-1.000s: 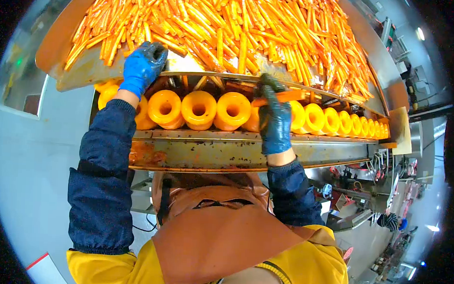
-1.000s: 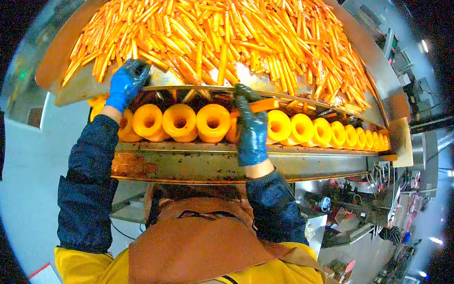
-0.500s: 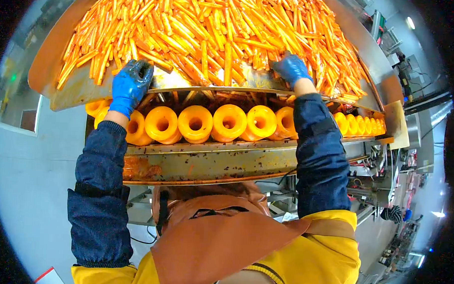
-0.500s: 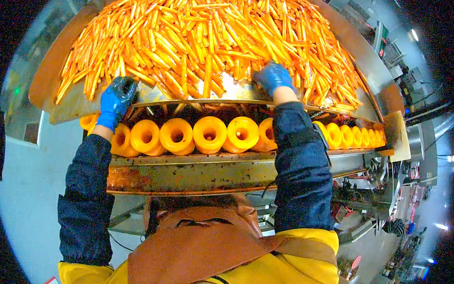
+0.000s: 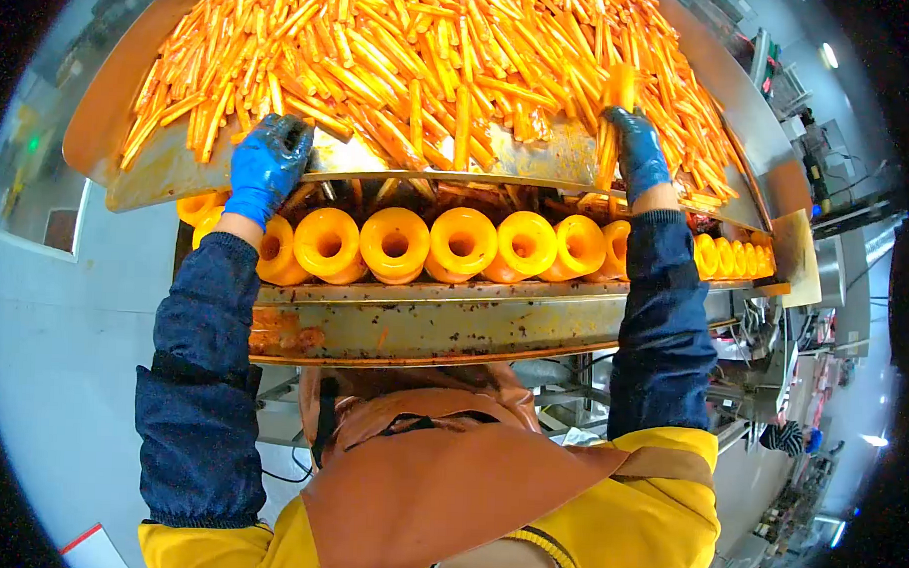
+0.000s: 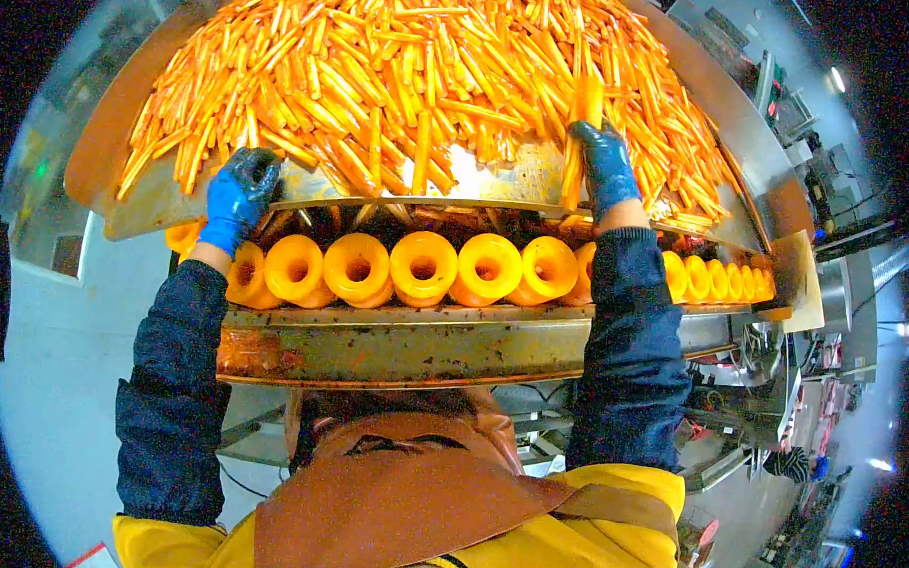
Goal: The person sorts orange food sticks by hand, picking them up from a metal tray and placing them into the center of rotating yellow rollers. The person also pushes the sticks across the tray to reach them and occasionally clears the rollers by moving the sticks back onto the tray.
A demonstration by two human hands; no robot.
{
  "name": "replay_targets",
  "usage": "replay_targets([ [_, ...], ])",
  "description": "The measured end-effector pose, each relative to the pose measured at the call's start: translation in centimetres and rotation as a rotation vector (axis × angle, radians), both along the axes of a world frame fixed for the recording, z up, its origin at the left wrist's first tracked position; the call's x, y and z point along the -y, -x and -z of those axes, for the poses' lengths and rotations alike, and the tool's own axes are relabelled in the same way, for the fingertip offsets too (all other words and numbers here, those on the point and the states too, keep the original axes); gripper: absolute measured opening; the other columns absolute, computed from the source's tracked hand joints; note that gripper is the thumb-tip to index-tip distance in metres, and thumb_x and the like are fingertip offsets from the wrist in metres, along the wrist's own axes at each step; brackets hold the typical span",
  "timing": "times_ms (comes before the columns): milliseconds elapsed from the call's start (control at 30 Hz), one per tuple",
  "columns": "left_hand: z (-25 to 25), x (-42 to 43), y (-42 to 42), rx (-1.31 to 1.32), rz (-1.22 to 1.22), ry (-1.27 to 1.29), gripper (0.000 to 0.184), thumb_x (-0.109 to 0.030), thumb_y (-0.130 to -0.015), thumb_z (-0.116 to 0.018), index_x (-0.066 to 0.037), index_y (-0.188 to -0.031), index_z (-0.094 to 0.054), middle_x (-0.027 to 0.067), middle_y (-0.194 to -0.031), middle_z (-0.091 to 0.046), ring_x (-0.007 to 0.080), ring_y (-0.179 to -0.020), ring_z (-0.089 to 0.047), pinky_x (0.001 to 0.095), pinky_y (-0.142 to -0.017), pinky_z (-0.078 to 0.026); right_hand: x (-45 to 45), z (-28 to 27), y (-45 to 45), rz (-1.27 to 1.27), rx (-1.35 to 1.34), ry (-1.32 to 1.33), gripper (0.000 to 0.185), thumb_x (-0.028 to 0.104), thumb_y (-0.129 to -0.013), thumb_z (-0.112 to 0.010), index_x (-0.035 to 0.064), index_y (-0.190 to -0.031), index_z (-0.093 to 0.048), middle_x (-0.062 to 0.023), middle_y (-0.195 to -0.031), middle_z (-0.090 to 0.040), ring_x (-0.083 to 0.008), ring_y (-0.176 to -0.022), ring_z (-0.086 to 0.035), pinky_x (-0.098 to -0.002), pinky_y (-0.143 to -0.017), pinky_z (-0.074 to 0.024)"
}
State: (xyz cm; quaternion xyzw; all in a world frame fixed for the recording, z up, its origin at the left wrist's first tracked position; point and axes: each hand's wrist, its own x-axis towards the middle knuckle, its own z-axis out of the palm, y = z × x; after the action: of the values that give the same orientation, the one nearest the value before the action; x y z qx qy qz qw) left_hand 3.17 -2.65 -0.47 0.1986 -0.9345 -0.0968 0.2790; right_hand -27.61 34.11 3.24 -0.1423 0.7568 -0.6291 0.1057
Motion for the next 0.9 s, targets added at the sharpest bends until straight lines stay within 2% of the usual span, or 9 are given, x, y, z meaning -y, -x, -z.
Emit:
replay_targets([
  [167, -0.3, -0.2, -0.1, 0.028, -0.018, -0.077, 0.027, -0.036, -0.084, -0.057, -0.01, -0.087, -0.065, 0.0132, -0.091, -0.063, 0.0325, -0.083, -0.061, 0.0409, -0.074, -0.049, 2.5, -1.9, -11.4, -0.019, -0.071, 0.466, 0.034, 0.018, -0.081, -0.062, 0.005, -0.111, -0.054, -0.002, -0.092, -0.058, -0.0138, -0.083, -0.056, -0.0278, -0.076, -0.0467],
  [233, -0.5, -0.3, -0.1, 0.022, -0.02, -0.021, 0.027, -0.036, -0.084, -0.057, -0.011, -0.087, -0.065, 0.0131, -0.092, -0.063, 0.0322, -0.083, -0.061, 0.0409, -0.074, -0.049, 3.9, -0.7, -15.6, -0.032, -0.062, 0.515, 0.032, 0.013, -0.08, -0.067, 0.0063, -0.109, -0.053, -0.0029, -0.09, -0.059, -0.0142, -0.077, -0.057, -0.0268, -0.069, -0.0483],
  [400, -0.5, -0.2, -0.2, 0.029, -0.026, -0.006, 0.025, -0.034, -0.084, -0.057, -0.011, -0.087, -0.065, 0.0125, -0.09, -0.063, 0.0318, -0.083, -0.061, 0.0408, -0.073, -0.049, 5.4, 5.2, -19.3, -0.034, 0.009, 0.436, 0.035, 0.008, -0.076, -0.072, 0.0036, -0.107, -0.056, -0.0023, -0.093, -0.06, -0.0096, -0.08, -0.054, -0.025, -0.07, -0.0471],
  [500, -0.1, 0.1, -0.1, 0.018, -0.019, 0.028, 0.024, -0.034, -0.084, -0.057, -0.012, -0.087, -0.065, 0.0123, -0.09, -0.063, 0.0317, -0.081, -0.061, 0.0406, -0.072, -0.049, 3.0, 6.9, -18.0, -0.067, 0.084, 0.325, 0.032, 0.01, -0.072, -0.074, 0.0036, -0.1, -0.06, -0.0002, -0.083, -0.061, -0.0084, -0.07, -0.052, -0.0249, -0.063, -0.0463],
  [567, -0.1, 0.0, 0.0, 0.001, -0.016, 0.052, 0.024, -0.034, -0.084, -0.057, -0.012, -0.087, -0.065, 0.0122, -0.089, -0.063, 0.0318, -0.081, -0.061, 0.0405, -0.071, -0.05, 0.6, 6.7, -17.0, -0.088, 0.041, 0.057, 0.03, 0.013, -0.072, -0.074, 0.0033, -0.097, -0.061, 0.0, -0.077, -0.06, -0.0078, -0.065, -0.051, -0.0254, -0.058, -0.045],
  [633, -0.4, -0.2, -0.1, 0.031, -0.014, 0.001, 0.023, -0.033, -0.083, -0.057, -0.012, -0.087, -0.065, 0.0122, -0.089, -0.063, 0.0317, -0.08, -0.061, 0.0403, -0.071, -0.05, -0.8, 3.8, -17.5, -0.133, 0.051, -0.038, 0.023, 0.016, -0.074, -0.072, 0.0027, -0.09, -0.062, -0.0003, -0.069, -0.058, -0.0082, -0.059, -0.049, -0.026, -0.053, -0.0432],
  [700, -0.3, -0.1, -0.1, 0.034, -0.021, 0.008, 0.024, -0.034, -0.084, -0.057, -0.011, -0.087, -0.065, 0.0122, -0.089, -0.063, 0.0316, -0.081, -0.061, 0.0405, -0.071, -0.049, -2.1, 3.8, -16.7, -0.061, -0.001, -0.123, 0.022, 0.015, -0.074, -0.071, 0.0031, -0.091, -0.062, -0.0003, -0.071, -0.058, -0.0082, -0.06, -0.05, -0.0253, -0.053, -0.0428],
  [833, -0.1, 0.0, 0.0, 0.007, -0.019, 0.027, 0.025, -0.035, -0.084, -0.056, -0.011, -0.087, -0.065, 0.0127, -0.09, -0.063, 0.0321, -0.081, -0.061, 0.041, -0.072, -0.049, -1.5, 1.3, -18.8, 0.107, 0.015, 0.273, 0.023, 0.014, -0.076, -0.071, 0.0048, -0.095, -0.061, -0.0013, -0.073, -0.061, -0.0089, -0.06, -0.055, -0.0243, -0.053, -0.0452],
  [900, 0.0, 0.0, -0.1, 0.018, -0.032, 0.019, 0.026, -0.035, -0.084, -0.056, -0.011, -0.087, -0.065, 0.0129, -0.091, -0.063, 0.0323, -0.081, -0.061, 0.0411, -0.072, -0.049, 0.1, 2.2, -19.9, 0.128, 0.055, 0.252, 0.025, 0.014, -0.077, -0.072, 0.0051, -0.097, -0.06, -0.0013, -0.075, -0.061, -0.0082, -0.062, -0.055, -0.0238, -0.055, -0.0458],
])
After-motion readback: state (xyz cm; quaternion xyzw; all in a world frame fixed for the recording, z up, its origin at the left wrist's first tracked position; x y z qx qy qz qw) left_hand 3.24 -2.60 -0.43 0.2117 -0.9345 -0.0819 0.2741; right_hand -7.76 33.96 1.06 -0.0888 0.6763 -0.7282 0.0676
